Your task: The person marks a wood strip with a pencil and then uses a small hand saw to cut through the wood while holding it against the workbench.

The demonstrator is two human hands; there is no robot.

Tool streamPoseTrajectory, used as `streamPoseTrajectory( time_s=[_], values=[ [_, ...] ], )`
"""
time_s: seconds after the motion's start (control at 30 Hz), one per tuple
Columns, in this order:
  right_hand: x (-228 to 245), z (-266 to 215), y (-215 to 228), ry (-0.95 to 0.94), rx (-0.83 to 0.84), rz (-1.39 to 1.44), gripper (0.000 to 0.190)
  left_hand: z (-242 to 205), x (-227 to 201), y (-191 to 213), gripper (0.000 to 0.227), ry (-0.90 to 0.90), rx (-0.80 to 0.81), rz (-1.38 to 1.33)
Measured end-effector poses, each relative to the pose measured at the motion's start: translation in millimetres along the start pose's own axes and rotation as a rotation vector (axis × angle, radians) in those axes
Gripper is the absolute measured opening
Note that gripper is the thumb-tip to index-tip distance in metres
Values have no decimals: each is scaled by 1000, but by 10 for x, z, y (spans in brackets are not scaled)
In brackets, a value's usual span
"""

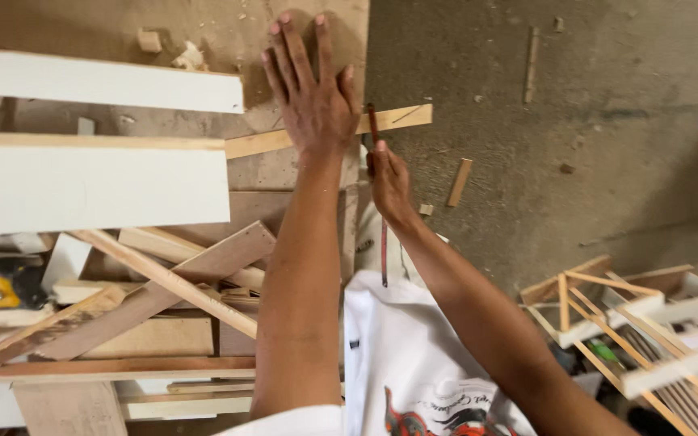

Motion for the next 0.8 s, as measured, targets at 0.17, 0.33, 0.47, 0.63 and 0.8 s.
streamPoseTrajectory(
  time_s=[0.17,0.33,0.47,0.63,0.8],
  values=[
    [-152,-72,-168,232,-166,-88,52,-25,-21,-97,59,-33,-113,5],
    [61,-23,-182,254,-167,-116,54,-40,-30,-110,60,-59,-165,23],
    [208,-30,-124,77,-106,-252,52,-68,-26,-120,58,-69,-207,22],
    [330,-23,-65,21,-140,-338,54,-55,-25,-96,58,-66,-190,15],
    [372,-4,-116,60,-169,-366,58,-19,-43,-3,61,-50,-92,-2]
  ],
)
Point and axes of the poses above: each hand's wrist, its own z-axis towards the middle knuckle, its own y-axis out of the back of the hand, x = y × z, the point moved 1 cm from there along z, towards the middle knuckle, and after that the axes turned 12 degrees about -z, right-handed, at the moved point
